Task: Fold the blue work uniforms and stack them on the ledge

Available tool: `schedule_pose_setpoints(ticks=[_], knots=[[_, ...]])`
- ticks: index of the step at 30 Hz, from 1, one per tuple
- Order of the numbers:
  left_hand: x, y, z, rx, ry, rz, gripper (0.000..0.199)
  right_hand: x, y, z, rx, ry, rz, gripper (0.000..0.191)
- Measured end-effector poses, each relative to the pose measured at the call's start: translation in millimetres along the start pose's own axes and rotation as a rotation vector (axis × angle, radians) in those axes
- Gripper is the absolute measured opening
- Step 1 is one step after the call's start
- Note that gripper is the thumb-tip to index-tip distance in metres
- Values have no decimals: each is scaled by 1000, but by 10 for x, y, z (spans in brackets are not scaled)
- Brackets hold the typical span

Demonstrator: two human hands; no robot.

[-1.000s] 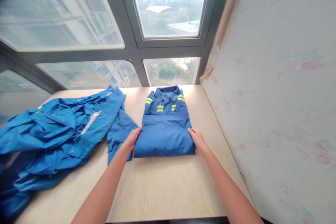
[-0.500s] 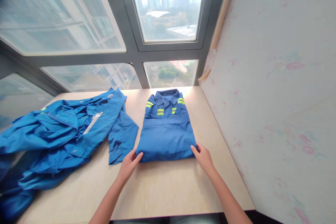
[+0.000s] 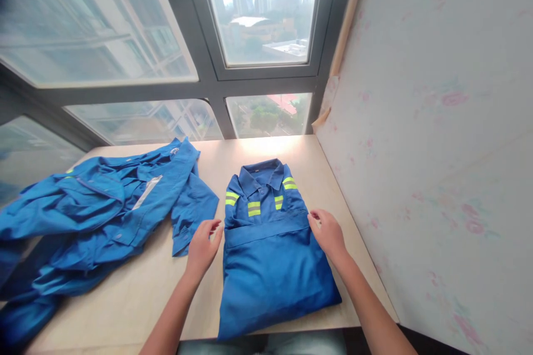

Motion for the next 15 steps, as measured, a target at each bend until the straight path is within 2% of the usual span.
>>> schedule_pose_setpoints(ticks=[2,4,7,9,11,15], knots=[[-160,-121,298,60,-75,151,26,292,-125,382,-24,116,-78,36],[-298,-248,533,164,-70,298,21,534,-272,697,2,126,-230,34],[-455,-379,776,190,-43,476,24,780,-477,993,118,101,-439,40],[-499,-466,893,214,-12,546,33,862,-585,1096,206,86,-507,40],[-483,-560,997,273,29,562,36,894,-662,1168,252,65,-522,32],[-368,-670,1188,315,83,511,16,864,-753,1279,246,8,-494,24]])
Point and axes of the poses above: each hand's wrist, its own z-axis towards the middle knuckle, its own y-axis out of the back of the hand, x = y × z, the point moved 3 cm from there along z, towards the middle knuckle, and after that the axes turned 2 degrees about -x, right-handed, at the moved point
